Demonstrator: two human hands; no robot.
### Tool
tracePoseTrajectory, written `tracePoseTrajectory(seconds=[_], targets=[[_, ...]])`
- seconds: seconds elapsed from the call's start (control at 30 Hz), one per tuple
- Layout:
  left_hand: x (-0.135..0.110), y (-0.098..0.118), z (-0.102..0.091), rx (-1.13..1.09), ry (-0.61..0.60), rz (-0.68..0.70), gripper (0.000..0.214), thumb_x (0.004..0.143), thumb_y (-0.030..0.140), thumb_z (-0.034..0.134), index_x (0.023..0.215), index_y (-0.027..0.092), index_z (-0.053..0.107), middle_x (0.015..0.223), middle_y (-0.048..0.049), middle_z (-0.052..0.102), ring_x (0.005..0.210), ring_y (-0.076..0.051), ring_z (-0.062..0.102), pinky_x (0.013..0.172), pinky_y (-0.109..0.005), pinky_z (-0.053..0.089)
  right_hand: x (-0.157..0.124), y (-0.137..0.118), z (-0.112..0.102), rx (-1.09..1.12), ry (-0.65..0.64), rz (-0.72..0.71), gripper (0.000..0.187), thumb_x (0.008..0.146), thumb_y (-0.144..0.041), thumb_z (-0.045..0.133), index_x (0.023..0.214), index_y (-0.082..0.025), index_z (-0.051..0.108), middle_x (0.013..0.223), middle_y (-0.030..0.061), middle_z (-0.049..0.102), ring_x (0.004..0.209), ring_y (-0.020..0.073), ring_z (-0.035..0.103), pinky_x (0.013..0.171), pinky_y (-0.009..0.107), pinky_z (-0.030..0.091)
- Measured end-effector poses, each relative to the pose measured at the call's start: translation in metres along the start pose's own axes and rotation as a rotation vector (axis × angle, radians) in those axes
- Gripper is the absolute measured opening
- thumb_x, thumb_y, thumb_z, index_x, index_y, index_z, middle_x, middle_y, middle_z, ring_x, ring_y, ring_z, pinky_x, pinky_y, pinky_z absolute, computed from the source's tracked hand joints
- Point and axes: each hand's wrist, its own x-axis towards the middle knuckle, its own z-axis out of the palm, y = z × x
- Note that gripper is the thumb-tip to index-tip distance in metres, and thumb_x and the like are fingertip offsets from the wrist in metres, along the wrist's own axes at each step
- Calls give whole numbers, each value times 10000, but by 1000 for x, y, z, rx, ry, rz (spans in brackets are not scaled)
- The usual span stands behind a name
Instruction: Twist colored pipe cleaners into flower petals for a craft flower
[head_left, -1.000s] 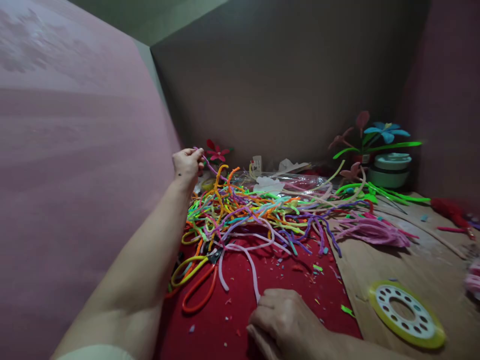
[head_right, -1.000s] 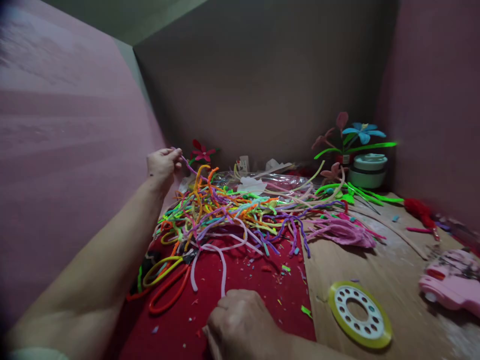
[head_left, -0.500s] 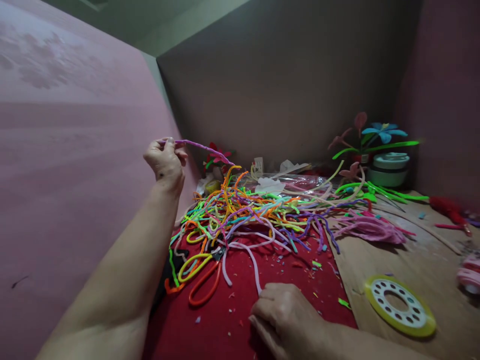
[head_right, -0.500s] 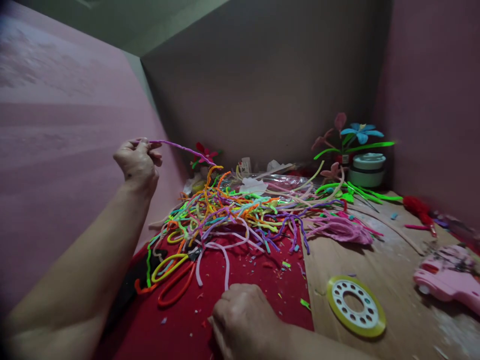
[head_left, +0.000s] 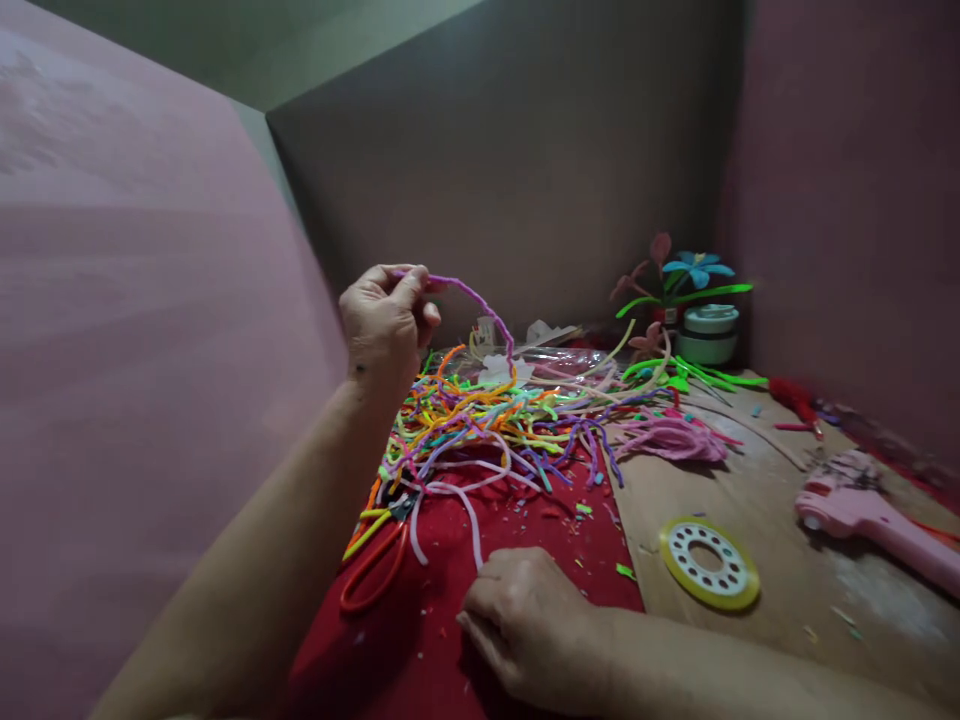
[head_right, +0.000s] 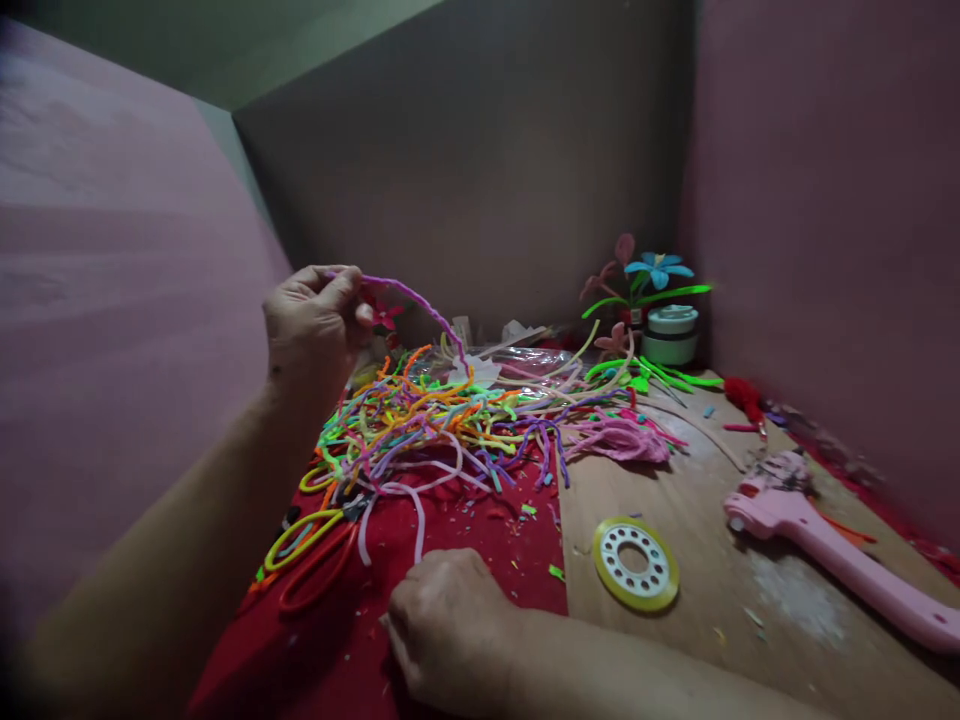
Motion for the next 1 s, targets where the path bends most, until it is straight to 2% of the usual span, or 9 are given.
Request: tracePoseTrajectory(seconds=[0.17, 0.23, 0.27, 0.5, 0.6, 0.7, 0.73, 0.87, 1.0], targets=[[13, -10, 2, 391, 43, 200, 72, 699, 90, 609, 662, 138, 572, 510, 42, 544, 371, -49, 484, 352, -161, 327, 3, 0, -3, -47, -24, -23, 202, 772, -278, 503, 638, -162, 599, 618, 36, 644, 541, 138, 554, 469, 262, 265], [21, -14, -1, 293, 185, 228, 53, 737, 87, 557, 710, 132, 561, 496, 53, 532, 340, -49, 453, 328, -163, 322, 4, 0, -5, -52, -45, -26, 215, 775, -284, 498, 639, -158, 606, 617, 39, 649, 546, 147, 570, 462, 258, 283], [24, -15, -1, 238, 185, 188, 50, 744, 88, 550, 713, 127, 551, 503, 50, 541, 329, -44, 441, 318, -160, 317, 5, 0, -6, -52, -50, -30, 221, 778, -288, 494, 640, -158, 608, 619, 39, 652, 554, 153, 579, 461, 256, 295], [1, 0, 28, -98, 27, 85, 88, 755, 64, 521, 716, 142, 506, 592, 19, 613, 391, -62, 512, 333, -166, 366, 6, -1, -10, -40, -73, -32, 245, 787, -311, 479, 675, -155, 632, 683, 45, 675, 610, 181, 623, 479, 259, 385], [-17, 3, 42, -32, -51, 132, 81, 746, 79, 533, 704, 147, 520, 609, 4, 623, 371, -72, 515, 308, -179, 350, 7, -2, -11, -41, -89, -23, 250, 791, -309, 471, 680, -157, 637, 689, 47, 683, 610, 186, 625, 480, 258, 397], [-22, 2, 47, 227, -230, 171, 94, 705, 66, 563, 654, 145, 557, 526, 27, 578, 339, -57, 487, 300, -161, 320, 7, -2, -13, -39, -115, -25, 247, 789, -309, 469, 697, -157, 640, 695, 53, 687, 604, 180, 621, 493, 257, 406], [-21, 2, 47, 297, -244, 198, 99, 695, 58, 566, 647, 144, 569, 499, 37, 557, 339, -48, 478, 312, -152, 325, 7, -2, -14, -36, -121, -24, 247, 790, -310, 470, 705, -156, 643, 698, 57, 687, 607, 179, 620, 496, 255, 408], [-15, 5, 48, 251, -35, 318, 104, 702, 51, 543, 674, 140, 588, 489, 50, 532, 344, -34, 457, 329, -146, 338, 7, -3, -20, -38, -161, -16, 217, 775, -295, 494, 730, -153, 651, 704, 63, 687, 620, 182, 622, 480, 243, 396], [-22, 7, 50, 213, -219, 215, 72, 699, 73, 584, 677, 140, 597, 526, 32, 570, 333, -45, 474, 294, -161, 318, 8, -5, -26, -35, -210, -21, 210, 774, -280, 494, 731, -149, 653, 742, 60, 695, 649, 187, 631, 487, 247, 395]])
